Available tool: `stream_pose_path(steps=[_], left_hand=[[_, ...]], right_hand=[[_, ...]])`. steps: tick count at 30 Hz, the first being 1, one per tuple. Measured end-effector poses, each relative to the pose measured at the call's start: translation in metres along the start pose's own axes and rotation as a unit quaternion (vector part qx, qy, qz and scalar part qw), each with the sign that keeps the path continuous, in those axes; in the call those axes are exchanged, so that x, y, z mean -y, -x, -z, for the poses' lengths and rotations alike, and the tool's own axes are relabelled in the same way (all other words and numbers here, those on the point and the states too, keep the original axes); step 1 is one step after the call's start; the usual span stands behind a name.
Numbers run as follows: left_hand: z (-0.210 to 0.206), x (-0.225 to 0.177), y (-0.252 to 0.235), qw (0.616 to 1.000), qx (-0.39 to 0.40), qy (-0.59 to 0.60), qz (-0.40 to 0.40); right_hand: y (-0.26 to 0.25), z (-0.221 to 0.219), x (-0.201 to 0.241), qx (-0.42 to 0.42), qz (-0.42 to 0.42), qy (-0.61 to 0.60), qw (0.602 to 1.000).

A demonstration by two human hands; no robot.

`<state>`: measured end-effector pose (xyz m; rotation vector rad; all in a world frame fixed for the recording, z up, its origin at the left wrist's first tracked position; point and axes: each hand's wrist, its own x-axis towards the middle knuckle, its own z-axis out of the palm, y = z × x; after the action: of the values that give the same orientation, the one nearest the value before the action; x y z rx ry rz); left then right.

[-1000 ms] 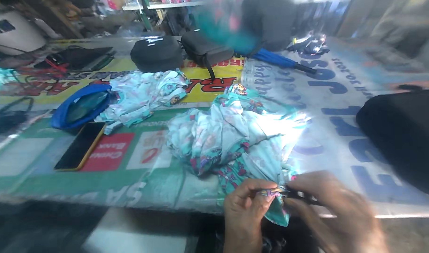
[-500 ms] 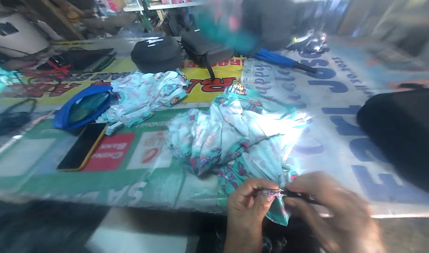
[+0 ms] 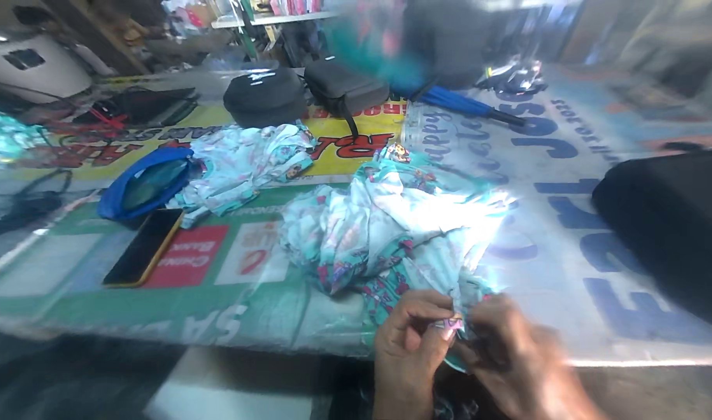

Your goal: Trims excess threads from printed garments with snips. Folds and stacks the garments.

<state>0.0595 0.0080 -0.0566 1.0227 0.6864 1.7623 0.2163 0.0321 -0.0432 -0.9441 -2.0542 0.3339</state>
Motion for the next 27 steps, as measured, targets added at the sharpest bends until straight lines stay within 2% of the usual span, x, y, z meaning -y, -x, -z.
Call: stream_pose_path(steps=[1,2,4,6,7,9,11,13,16,18,21,23,27], left_hand=[[0.002,0.0,-0.001,0.999,0.013,-0.027,-0.026],[0.004,-0.001,-0.003,0.998,0.024,-0.046,-0.047],[0.006,-0.008,-0.006,0.995,0.035,-0.072,-0.053],[0.006,-0.016,-0.009,0.997,0.024,-0.067,0.006],[0.006,-0.02,-0.012,0.997,0.02,-0.045,0.057],[0.007,-0.023,-0.017,0.987,0.015,0.036,0.159],[0.007,-0.022,-0.018,0.974,0.006,0.092,0.208],[0.004,-0.021,-0.016,0.972,-0.002,0.109,0.208],[-0.003,-0.022,-0.014,0.978,-0.02,0.076,0.192],[-0.007,-0.023,-0.014,0.981,-0.028,0.048,0.186],[-0.011,-0.023,-0.013,0.981,-0.035,0.041,0.188],[-0.011,-0.023,-0.013,0.979,-0.045,0.048,0.192],[-0.007,-0.018,-0.012,0.988,-0.043,0.043,0.144]], right_hand=[[0.001,-0.001,-0.004,0.006,0.001,-0.032,0.999],[0.001,0.001,-0.007,0.016,-0.017,-0.121,0.992],[-0.004,0.011,-0.008,0.02,-0.088,-0.325,0.942],[-0.01,0.019,-0.013,0.015,-0.132,-0.44,0.888],[-0.012,0.021,-0.016,0.016,-0.134,-0.467,0.874],[-0.015,0.02,-0.021,0.014,-0.12,-0.451,0.884],[-0.015,0.019,-0.024,0.006,-0.09,-0.336,0.938],[-0.016,0.021,-0.025,-0.022,-0.068,-0.221,0.973],[-0.018,0.025,-0.011,-0.073,-0.055,-0.162,0.983],[-0.018,0.023,-0.002,-0.058,-0.01,-0.126,0.99],[-0.018,0.009,-0.005,-0.079,0.073,0.019,0.994],[-0.018,0.006,-0.009,-0.094,0.086,0.008,0.992],[-0.017,0.009,-0.012,-0.064,-0.003,-0.191,0.979]])
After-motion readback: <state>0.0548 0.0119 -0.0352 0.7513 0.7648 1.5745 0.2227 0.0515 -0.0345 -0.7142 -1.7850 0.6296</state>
